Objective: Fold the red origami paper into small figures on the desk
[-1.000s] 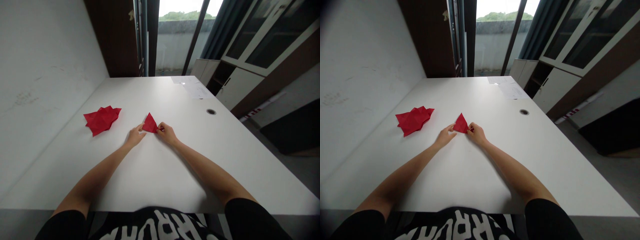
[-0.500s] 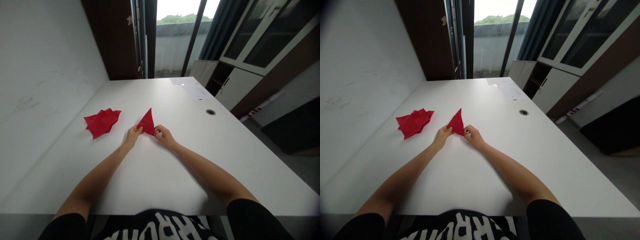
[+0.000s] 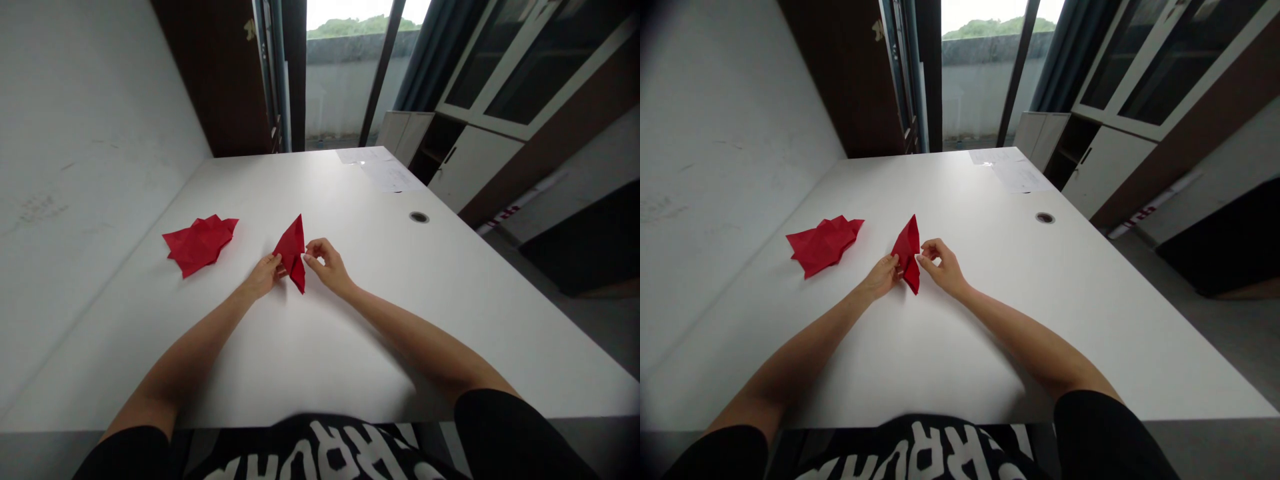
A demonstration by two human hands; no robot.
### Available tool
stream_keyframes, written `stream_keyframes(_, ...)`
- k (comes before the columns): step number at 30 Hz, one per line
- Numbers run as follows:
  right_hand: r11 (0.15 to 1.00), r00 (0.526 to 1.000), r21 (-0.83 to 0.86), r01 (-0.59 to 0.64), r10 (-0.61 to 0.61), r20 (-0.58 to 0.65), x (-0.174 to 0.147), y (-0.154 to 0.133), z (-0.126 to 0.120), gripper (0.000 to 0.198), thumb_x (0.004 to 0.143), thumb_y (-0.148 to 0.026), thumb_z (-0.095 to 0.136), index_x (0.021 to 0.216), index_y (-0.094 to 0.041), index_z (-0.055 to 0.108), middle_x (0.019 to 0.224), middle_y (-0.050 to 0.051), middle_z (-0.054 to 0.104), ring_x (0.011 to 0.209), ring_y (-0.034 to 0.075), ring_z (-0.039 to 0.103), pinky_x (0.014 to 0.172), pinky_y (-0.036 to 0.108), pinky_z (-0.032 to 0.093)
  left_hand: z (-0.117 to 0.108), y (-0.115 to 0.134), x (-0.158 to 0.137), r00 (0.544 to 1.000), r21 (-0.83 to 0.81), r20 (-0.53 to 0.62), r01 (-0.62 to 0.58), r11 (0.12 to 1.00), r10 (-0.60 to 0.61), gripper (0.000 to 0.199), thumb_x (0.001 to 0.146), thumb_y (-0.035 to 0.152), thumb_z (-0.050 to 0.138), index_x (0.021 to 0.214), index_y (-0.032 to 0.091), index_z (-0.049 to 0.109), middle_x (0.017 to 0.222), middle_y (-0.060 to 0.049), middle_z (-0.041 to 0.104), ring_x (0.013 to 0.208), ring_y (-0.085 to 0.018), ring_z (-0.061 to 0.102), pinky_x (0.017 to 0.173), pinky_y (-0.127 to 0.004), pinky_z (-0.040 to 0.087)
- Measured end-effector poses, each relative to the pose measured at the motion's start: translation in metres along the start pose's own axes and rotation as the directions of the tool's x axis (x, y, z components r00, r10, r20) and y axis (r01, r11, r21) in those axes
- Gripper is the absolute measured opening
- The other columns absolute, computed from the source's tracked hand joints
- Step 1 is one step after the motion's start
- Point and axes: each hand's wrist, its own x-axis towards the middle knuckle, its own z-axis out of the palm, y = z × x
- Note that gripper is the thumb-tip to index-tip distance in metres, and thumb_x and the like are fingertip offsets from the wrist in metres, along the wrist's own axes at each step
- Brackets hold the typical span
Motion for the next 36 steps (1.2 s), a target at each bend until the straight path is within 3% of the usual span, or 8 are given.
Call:
stream_keyframes(5, 0.996, 0.999, 0.081, -0.041, 0.038, 0.032, -0.004, 0.000, 0.008, 0.036, 0.086, -0.044, 0.074, 0.108, -0.025, 0.053, 0.092, 0.000, 0.059, 0.080, 0.015, 0.057, 0.075, 0.031, 0.050, 0.003, -0.001, -0.003, 0.998, -0.040, 0.067, 0.013, 0.999, -0.010, 0.037, 0.074, 0.043, 0.086, 0.097, 0.017, 0.073, 0.094, -0.005, 0.078, 0.080, -0.016, 0.070, 0.077, -0.028, 0.054)
stream_keyframes(15, 0.987, 0.986, 0.088, -0.138, 0.129, 0.104, -0.007, 0.010, 0.010, 0.019, 0.090, -0.037, 0.060, 0.099, -0.021, 0.059, 0.090, 0.001, 0.066, 0.079, 0.017, 0.061, 0.074, 0.031, 0.051, 0.010, -0.002, -0.011, 0.979, 0.087, 0.200, 0.010, 0.996, -0.027, 0.040, 0.078, 0.047, 0.082, 0.100, 0.014, 0.074, 0.096, -0.010, 0.076, 0.084, -0.019, 0.069, 0.082, -0.032, 0.053)
stream_keyframes(19, 0.983, 0.985, -0.079, -0.164, 0.167, 0.032, -0.011, 0.012, 0.009, 0.016, 0.090, -0.036, 0.059, 0.089, -0.020, 0.060, 0.080, 0.001, 0.067, 0.069, 0.016, 0.058, 0.064, 0.029, 0.047, 0.020, -0.005, -0.013, 0.991, 0.230, 0.112, -0.102, 0.968, 0.078, 0.041, 0.081, 0.046, 0.078, 0.106, 0.014, 0.071, 0.100, -0.009, 0.074, 0.087, -0.019, 0.068, 0.083, -0.032, 0.052)
stream_keyframes(23, 0.924, 0.992, -0.362, -0.122, 0.123, -0.021, -0.011, 0.006, 0.005, 0.013, 0.090, -0.032, 0.059, 0.097, -0.021, 0.063, 0.078, 0.001, 0.069, 0.064, 0.017, 0.058, 0.062, 0.029, 0.044, 0.037, -0.008, -0.021, 0.979, 0.340, -0.016, -0.184, 0.922, 0.202, 0.068, 0.083, 0.039, 0.077, 0.144, 0.026, 0.049, 0.121, -0.008, 0.067, 0.099, -0.019, 0.067, 0.089, -0.034, 0.054)
stream_keyframes(27, 0.855, 0.997, -0.515, -0.066, 0.082, 0.007, -0.010, 0.003, 0.002, 0.015, 0.086, -0.024, 0.060, 0.100, -0.023, 0.065, 0.088, 0.003, 0.072, 0.073, 0.019, 0.062, 0.070, 0.031, 0.047, 0.049, -0.013, -0.029, 0.966, 0.389, 0.102, -0.257, 0.885, 0.235, 0.086, 0.081, 0.035, 0.078, 0.155, 0.026, 0.035, 0.152, -0.011, 0.049, 0.140, -0.027, 0.047, 0.116, -0.038, 0.039)
stream_keyframes(30, 0.826, 0.998, -0.562, -0.046, 0.068, 0.018, -0.011, 0.004, 0.001, 0.022, 0.083, -0.019, 0.061, 0.104, -0.025, 0.066, 0.097, 0.003, 0.072, 0.080, 0.021, 0.064, 0.073, 0.031, 0.047, 0.052, -0.017, -0.031, 0.955, 0.462, 0.133, -0.297, 0.835, 0.266, 0.092, 0.079, 0.033, 0.080, 0.157, 0.025, 0.031, 0.159, -0.010, 0.040, 0.148, -0.029, 0.038, 0.122, -0.037, 0.031)
stream_keyframes(33, 0.802, 0.997, -0.597, 0.007, 0.040, 0.066, -0.012, 0.006, 0.001, 0.028, 0.084, -0.018, 0.060, 0.110, -0.026, 0.067, 0.105, 0.005, 0.073, 0.085, 0.022, 0.065, 0.073, 0.031, 0.046, 0.051, -0.019, -0.030, 0.942, 0.543, 0.090, -0.317, 0.778, 0.322, 0.088, 0.081, 0.031, 0.078, 0.156, 0.025, 0.033, 0.155, -0.010, 0.046, 0.144, -0.028, 0.042, 0.121, -0.037, 0.032)
stream_keyframes(36, 0.777, 0.995, -0.629, 0.013, 0.050, 0.082, -0.013, 0.007, 0.003, 0.027, 0.087, -0.018, 0.058, 0.111, -0.026, 0.066, 0.097, 0.004, 0.073, 0.079, 0.021, 0.065, 0.069, 0.030, 0.044, 0.050, -0.019, -0.029, 0.919, 0.573, 0.022, -0.333, 0.749, 0.393, 0.070, 0.087, 0.029, 0.071, 0.151, 0.025, 0.043, 0.150, -0.008, 0.051, 0.141, -0.026, 0.047, 0.120, -0.037, 0.034)
